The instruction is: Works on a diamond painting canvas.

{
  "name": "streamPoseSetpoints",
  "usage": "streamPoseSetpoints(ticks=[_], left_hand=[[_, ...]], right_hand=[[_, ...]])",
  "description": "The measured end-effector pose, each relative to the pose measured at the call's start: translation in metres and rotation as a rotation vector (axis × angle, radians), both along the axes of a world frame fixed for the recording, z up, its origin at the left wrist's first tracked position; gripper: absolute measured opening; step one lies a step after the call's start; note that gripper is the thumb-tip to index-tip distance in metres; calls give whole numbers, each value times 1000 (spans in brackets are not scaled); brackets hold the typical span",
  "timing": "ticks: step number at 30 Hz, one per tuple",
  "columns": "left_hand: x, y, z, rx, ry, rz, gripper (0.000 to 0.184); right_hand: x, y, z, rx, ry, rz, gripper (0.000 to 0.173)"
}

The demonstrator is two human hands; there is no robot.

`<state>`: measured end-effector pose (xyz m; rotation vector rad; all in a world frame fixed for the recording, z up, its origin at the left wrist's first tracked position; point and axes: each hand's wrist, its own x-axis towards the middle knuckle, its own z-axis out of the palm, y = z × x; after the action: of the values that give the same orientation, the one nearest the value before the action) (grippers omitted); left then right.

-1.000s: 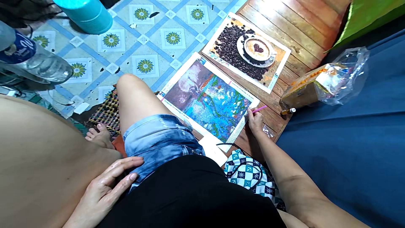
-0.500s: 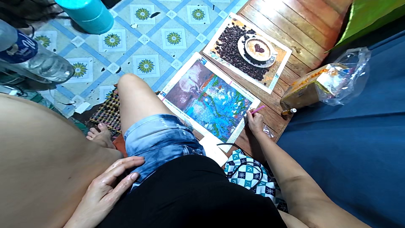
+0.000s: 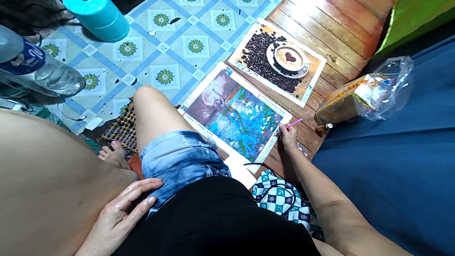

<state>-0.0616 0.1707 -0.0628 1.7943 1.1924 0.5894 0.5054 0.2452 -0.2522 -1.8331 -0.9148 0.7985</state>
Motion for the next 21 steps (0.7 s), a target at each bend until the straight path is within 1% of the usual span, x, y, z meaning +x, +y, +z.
streamPoseSetpoints(ticks=[2, 7, 11, 13, 15, 21], left_hand=[[-1, 0, -1, 1, 6, -4, 34], [1, 0, 1, -1, 0, 7, 34], [1, -1, 1, 5, -3, 1, 35], [1, -1, 2, 3, -1, -1, 35], [2, -1, 2, 2, -2, 2, 35], [2, -2, 2, 2, 0, 5, 36]], right_hand=[[0, 1, 2, 8, 32, -20, 28], [-7, 9, 27, 96, 123, -105, 27], [-17, 18, 68, 125, 117, -156, 23], [-18, 23, 70, 117, 66, -172, 24], [-17, 26, 67, 84, 5, -173, 28], [-18, 31, 63, 29, -138, -127, 33]])
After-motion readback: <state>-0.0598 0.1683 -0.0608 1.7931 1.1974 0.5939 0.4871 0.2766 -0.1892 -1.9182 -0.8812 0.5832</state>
